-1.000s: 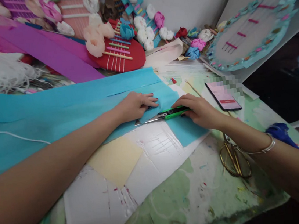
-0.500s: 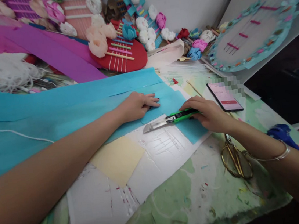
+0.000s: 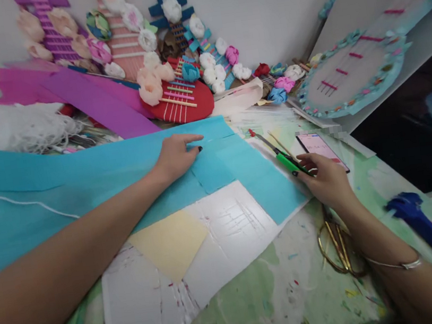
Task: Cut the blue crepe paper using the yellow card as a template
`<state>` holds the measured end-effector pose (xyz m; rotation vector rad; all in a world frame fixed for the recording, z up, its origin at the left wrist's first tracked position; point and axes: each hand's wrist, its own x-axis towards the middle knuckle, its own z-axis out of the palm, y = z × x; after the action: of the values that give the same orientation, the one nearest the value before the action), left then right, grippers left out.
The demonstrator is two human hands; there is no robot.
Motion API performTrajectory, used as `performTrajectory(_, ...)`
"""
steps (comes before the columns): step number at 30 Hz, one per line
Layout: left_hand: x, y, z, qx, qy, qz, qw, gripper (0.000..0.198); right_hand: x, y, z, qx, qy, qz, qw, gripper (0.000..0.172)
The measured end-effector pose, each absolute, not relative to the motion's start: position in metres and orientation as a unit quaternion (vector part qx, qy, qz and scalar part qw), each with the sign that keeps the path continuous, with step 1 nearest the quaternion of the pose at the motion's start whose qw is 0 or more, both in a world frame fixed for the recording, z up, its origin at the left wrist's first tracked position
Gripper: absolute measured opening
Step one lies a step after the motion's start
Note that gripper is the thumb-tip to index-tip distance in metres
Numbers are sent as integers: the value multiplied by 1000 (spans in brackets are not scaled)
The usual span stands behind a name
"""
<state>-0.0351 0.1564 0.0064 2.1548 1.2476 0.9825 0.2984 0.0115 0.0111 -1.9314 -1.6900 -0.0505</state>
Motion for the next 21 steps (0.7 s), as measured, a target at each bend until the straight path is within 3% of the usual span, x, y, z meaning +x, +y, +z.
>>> performTrajectory(9, -44, 164, 7, 789, 476, 294, 254, 45, 306, 10, 16, -752, -613, 20, 242, 40)
performTrajectory(16, -48, 166, 8, 754, 465, 333, 324, 38, 309, 9, 15, -748, -622, 24, 230, 41)
performTrajectory(21, -44, 151, 27, 718, 427, 385, 392, 51, 310, 9, 12, -740, -631, 22, 234, 39)
